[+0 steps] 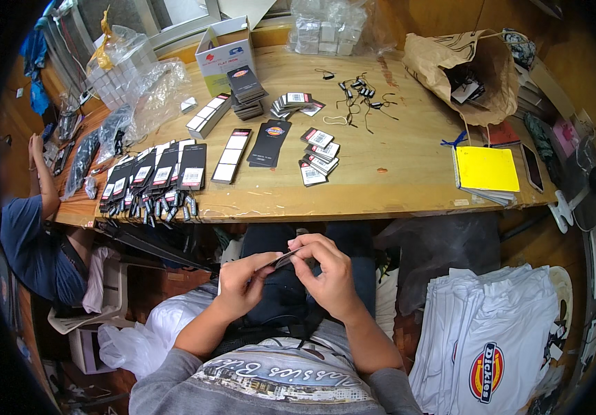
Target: The person sits cross-legged at a table and repeatedly picks up small black tags and white labels. They attach the labels to the tags by hand and place the finished items into a pile on the table.
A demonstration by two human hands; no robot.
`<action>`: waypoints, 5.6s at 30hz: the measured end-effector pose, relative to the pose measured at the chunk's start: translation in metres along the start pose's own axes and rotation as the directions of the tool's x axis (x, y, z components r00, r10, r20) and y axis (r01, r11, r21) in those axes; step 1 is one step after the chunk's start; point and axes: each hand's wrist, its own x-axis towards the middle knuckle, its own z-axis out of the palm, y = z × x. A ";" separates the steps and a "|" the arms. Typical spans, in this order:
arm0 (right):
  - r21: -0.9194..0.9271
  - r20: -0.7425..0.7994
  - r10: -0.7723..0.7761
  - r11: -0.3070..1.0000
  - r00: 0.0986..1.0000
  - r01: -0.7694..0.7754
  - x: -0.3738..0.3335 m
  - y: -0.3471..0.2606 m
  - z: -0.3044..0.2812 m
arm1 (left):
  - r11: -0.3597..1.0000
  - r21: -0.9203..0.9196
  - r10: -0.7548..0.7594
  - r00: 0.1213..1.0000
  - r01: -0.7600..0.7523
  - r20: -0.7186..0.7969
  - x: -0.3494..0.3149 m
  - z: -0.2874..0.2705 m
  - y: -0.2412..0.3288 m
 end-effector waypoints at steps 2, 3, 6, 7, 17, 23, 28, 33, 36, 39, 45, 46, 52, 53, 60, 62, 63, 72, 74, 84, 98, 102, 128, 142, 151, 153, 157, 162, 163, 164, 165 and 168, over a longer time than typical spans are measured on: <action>0.005 0.014 -0.013 1.000 1.000 0.012 -0.001 0.001 -0.001 | 0.984 -0.137 -0.108 0.994 0.110 0.020 0.006 -0.001 0.007; -0.066 0.010 -0.071 0.995 0.997 0.072 0.000 -0.002 -0.001 | 0.965 -0.204 -0.161 0.986 0.165 0.035 0.009 -0.001 0.009; -0.244 0.029 -0.214 0.946 0.976 0.214 0.001 -0.008 -0.001 | 0.922 -0.331 -0.228 0.973 0.202 -0.040 0.008 0.001 0.003; -0.272 0.033 -0.235 0.933 0.971 0.235 0.000 -0.009 -0.001 | 0.889 -0.387 -0.282 0.959 0.245 -0.040 0.007 0.002 0.003; -0.369 -0.084 -0.324 0.889 0.942 0.272 -0.003 -0.013 0.010 | 0.970 -0.231 -0.126 0.975 0.082 -0.184 0.003 0.001 0.006; -0.389 -0.120 -0.336 0.882 0.934 0.267 -0.004 -0.012 0.012 | 0.994 -0.108 -0.052 0.976 0.029 -0.211 0.004 0.001 0.010; -0.420 -0.088 -0.334 0.867 0.938 0.269 -0.003 -0.017 0.012 | 0.994 -0.013 0.107 0.965 -0.113 -0.240 0.002 0.000 0.006; -0.424 -0.086 -0.329 0.866 0.940 0.264 -0.002 -0.016 0.014 | 0.987 0.024 0.159 0.976 -0.157 -0.151 0.004 -0.004 0.004; -0.420 -0.068 -0.329 0.865 0.942 0.272 0.000 -0.013 0.012 | 0.989 -0.126 0.070 0.997 -0.075 -0.044 0.007 -0.013 0.004; -0.383 -0.023 -0.343 0.871 0.939 0.309 0.003 -0.012 0.010 | 0.913 -0.408 -0.027 0.999 0.017 -0.020 0.006 -0.015 -0.004; -0.247 0.065 -0.366 0.895 0.928 0.371 0.003 -0.007 0.012 | 0.495 -0.805 -0.331 0.928 0.327 0.173 0.002 -0.010 -0.010; -0.227 0.085 -0.366 0.898 0.927 0.376 0.004 -0.006 0.012 | 0.490 -0.805 -0.334 0.925 0.334 0.180 0.001 -0.008 -0.014; -0.208 0.076 -0.325 0.919 0.943 0.334 0.000 -0.004 0.013 | 0.490 -0.829 -0.373 0.924 0.270 0.081 -0.003 0.010 -0.017; -0.191 0.058 -0.310 0.930 0.949 0.315 0.000 -0.003 0.013 | 0.521 -0.811 -0.379 0.923 0.266 0.059 -0.002 0.012 -0.015; -0.042 0.141 -0.045 0.998 0.989 0.052 -0.005 -0.004 0.009 | 0.867 -0.462 -0.236 0.970 0.187 -0.050 0.002 0.008 -0.012; 0.056 0.160 -0.107 0.994 0.981 0.099 -0.004 -0.002 0.008 | 0.892 -0.409 -0.233 0.971 0.192 -0.054 0.001 0.006 -0.011; 0.146 0.182 -0.084 0.988 0.980 0.058 -0.005 0.000 0.008 | 0.906 -0.379 -0.225 0.973 0.190 -0.051 0.001 0.005 -0.010; 0.372 0.216 -0.033 0.927 0.976 -0.051 -0.011 0.015 0.012 | 0.925 -0.355 -0.167 0.984 0.135 -0.061 0.003 -0.002 -0.003; 0.449 0.209 -0.003 0.889 0.978 -0.093 -0.014 0.019 0.016 | 0.844 -0.487 -0.266 0.964 0.226 -0.012 -0.001 0.000 -0.003; 0.171 0.339 0.028 0.981 0.940 -0.091 -0.008 0.021 0.001 | 0.329 -0.941 -0.434 0.898 0.081 -0.075 0.006 -0.007 -0.013; 0.636 0.397 0.292 0.596 0.870 -0.490 -0.009 0.027 -0.012 | 0.498 -0.825 -0.525 0.850 0.267 -0.042 0.000 -0.013 -0.024; 0.687 0.408 0.302 0.520 0.862 -0.507 -0.012 0.026 -0.014 | 0.465 -0.829 -0.572 0.820 0.311 -0.013 0.000 -0.016 -0.021; 0.602 0.093 0.269 0.752 0.959 -0.269 -0.009 -0.004 0.000 | 0.473 -0.784 -0.489 0.860 0.402 0.146 0.001 0.004 0.002; 0.702 0.228 0.276 0.617 0.934 -0.354 -0.011 0.000 0.001 | 0.381 -0.843 -0.380 0.895 0.380 0.232 0.002 0.004 -0.008; 0.652 0.228 0.264 0.674 0.937 -0.348 -0.006 -0.005 0.006 | 0.420 -0.834 -0.346 0.913 0.358 0.217 -0.001 0.005 -0.018; 0.661 0.242 0.245 0.667 0.939 -0.344 -0.003 -0.010 0.004 | 0.604 -0.720 -0.271 0.938 0.340 0.215 0.003 0.003 -0.023; 0.645 0.175 0.185 0.720 0.967 -0.254 0.012 -0.027 0.000 | 0.091 -0.861 0.007 0.865 0.500 0.502 0.001 0.000 -0.027; 0.556 0.139 0.144 0.807 0.980 -0.198 0.025 -0.039 -0.010 | 0.513 -0.632 -0.268 0.807 0.581 0.526 -0.015 -0.036 -0.034; 0.551 0.156 0.138 0.810 0.978 -0.202 0.025 -0.040 -0.009 | 0.590 -0.587 -0.299 0.825 0.555 0.479 -0.017 -0.048 -0.035; 0.546 0.172 0.132 0.812 0.976 -0.206 0.027 -0.041 -0.009 | 0.739 -0.514 -0.276 0.893 0.434 0.356 -0.015 -0.064 -0.033; 0.511 0.203 0.184 0.818 0.962 -0.265 0.029 -0.043 -0.006 | 0.860 -0.409 -0.224 0.945 0.306 0.237 -0.009 -0.082 -0.027; 0.376 0.312 0.276 0.843 0.909 -0.385 0.033 -0.035 0.008 | 0.966 0.259 -0.031 0.993 0.000 0.114 0.018 -0.139 -0.018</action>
